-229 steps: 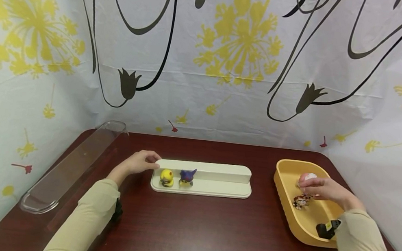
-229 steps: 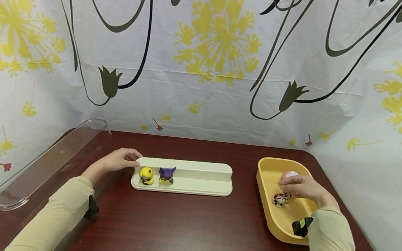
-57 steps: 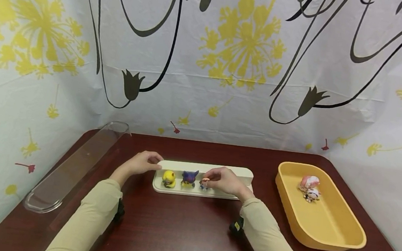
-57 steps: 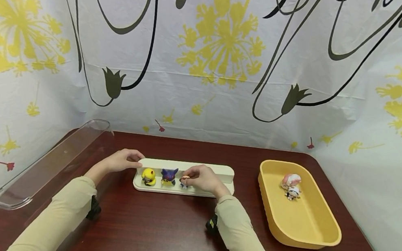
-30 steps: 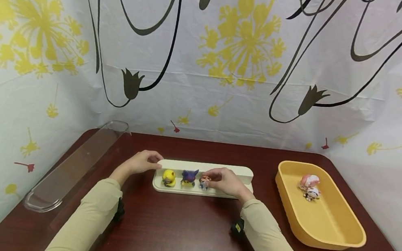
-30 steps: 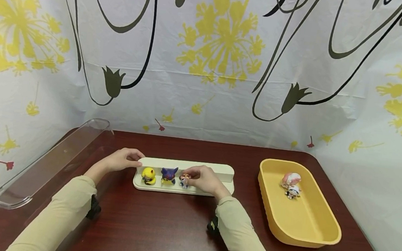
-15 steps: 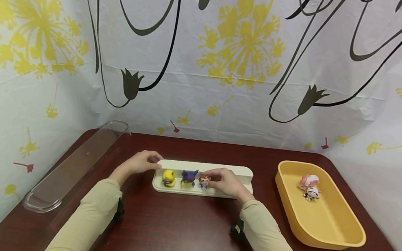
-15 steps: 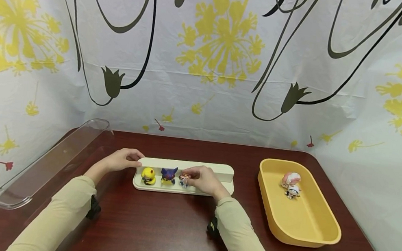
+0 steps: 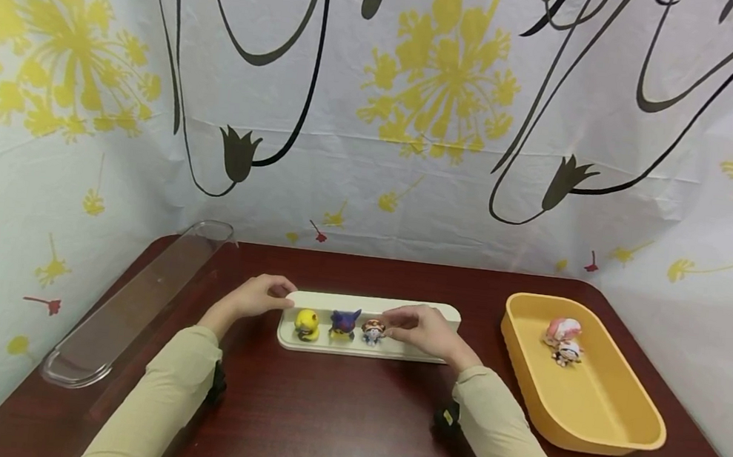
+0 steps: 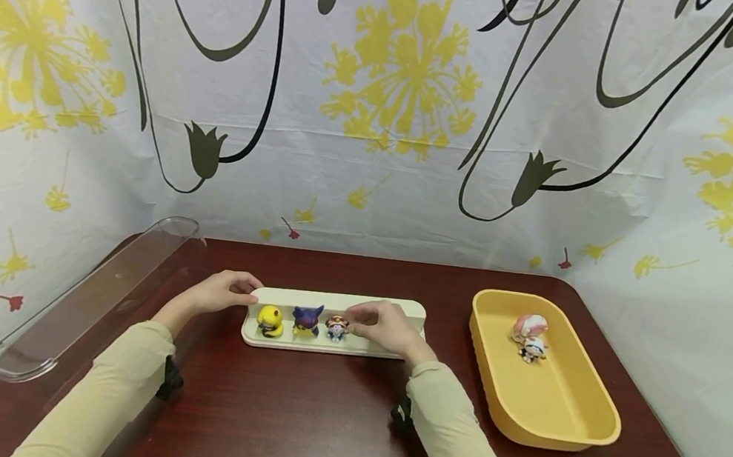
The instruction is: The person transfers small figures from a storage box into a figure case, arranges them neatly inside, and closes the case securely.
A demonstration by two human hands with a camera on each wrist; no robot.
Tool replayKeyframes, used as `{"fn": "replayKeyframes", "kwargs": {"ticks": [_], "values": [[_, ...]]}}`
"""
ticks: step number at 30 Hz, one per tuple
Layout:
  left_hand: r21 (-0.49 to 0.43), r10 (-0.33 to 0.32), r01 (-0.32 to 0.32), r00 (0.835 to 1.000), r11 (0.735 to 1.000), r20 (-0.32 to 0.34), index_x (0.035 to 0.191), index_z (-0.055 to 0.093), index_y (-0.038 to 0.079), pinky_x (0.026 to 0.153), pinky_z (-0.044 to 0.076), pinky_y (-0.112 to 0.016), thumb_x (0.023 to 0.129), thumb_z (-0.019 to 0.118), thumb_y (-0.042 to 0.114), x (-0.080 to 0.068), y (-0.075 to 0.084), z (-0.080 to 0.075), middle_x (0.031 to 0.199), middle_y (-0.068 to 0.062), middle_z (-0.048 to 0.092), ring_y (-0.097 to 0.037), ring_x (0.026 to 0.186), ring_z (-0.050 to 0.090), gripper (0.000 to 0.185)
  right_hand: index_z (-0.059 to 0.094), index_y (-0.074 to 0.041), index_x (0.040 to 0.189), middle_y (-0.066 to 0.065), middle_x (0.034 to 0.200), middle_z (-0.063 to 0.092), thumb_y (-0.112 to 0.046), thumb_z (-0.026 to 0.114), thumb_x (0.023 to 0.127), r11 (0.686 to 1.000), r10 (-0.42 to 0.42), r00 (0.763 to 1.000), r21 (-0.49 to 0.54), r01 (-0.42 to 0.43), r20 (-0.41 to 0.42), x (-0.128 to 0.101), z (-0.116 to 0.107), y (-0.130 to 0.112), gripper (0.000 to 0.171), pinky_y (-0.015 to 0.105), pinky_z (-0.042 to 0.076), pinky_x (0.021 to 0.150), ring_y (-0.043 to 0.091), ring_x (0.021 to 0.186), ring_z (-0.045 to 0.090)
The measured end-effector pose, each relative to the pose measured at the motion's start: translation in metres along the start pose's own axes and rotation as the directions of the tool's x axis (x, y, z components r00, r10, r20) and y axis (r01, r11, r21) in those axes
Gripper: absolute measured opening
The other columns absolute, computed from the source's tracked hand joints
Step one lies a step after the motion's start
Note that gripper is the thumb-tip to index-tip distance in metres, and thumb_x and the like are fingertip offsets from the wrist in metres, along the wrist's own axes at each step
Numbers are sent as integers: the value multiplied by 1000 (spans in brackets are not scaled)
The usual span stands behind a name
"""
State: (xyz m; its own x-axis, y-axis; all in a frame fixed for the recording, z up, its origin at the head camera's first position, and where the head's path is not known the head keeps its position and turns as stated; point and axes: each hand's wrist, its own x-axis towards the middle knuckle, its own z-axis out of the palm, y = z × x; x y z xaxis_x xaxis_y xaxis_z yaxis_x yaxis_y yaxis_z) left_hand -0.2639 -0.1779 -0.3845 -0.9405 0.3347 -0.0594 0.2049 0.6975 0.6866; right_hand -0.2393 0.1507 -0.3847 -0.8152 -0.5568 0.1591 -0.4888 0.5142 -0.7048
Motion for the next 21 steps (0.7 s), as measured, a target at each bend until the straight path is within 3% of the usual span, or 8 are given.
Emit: {"fn": "replayKeyframes", "kwargs": {"ticks": [6,13,21], "values": [[-3,1,-1,1000,1000,2,105,60,5,72,43,-37,84,61,18,0,0,1,95,-6,58,-22,90,53,25,62,0,107,10,94,64,-13,65,80,997,11,1000,-74,-12,-9,-4,-27,-4,30,31,47,67,19,81,60],[2,5,-5,1000,1000,-1,105,60,6,74,43,-37,84,62,20,-1,0,0,95,-6,58,-23,91,53,25,63,-9,108,2,91,64,-23,65,81,991,61,993,-110,-71,-99,-9,-67,-18,31,32,46,69,13,79,61],[0,-2,2,1000,1000,-1,105,60,6,75,42,-39,84,61,20,-3,3,0,97,-7,58,-24,92,53,26,58,-3,114,13,101,61,-26,62,83,989,132,976,-47,-141,-171,-31,-126,-24,39,34,47,69,20,81,61]]}}
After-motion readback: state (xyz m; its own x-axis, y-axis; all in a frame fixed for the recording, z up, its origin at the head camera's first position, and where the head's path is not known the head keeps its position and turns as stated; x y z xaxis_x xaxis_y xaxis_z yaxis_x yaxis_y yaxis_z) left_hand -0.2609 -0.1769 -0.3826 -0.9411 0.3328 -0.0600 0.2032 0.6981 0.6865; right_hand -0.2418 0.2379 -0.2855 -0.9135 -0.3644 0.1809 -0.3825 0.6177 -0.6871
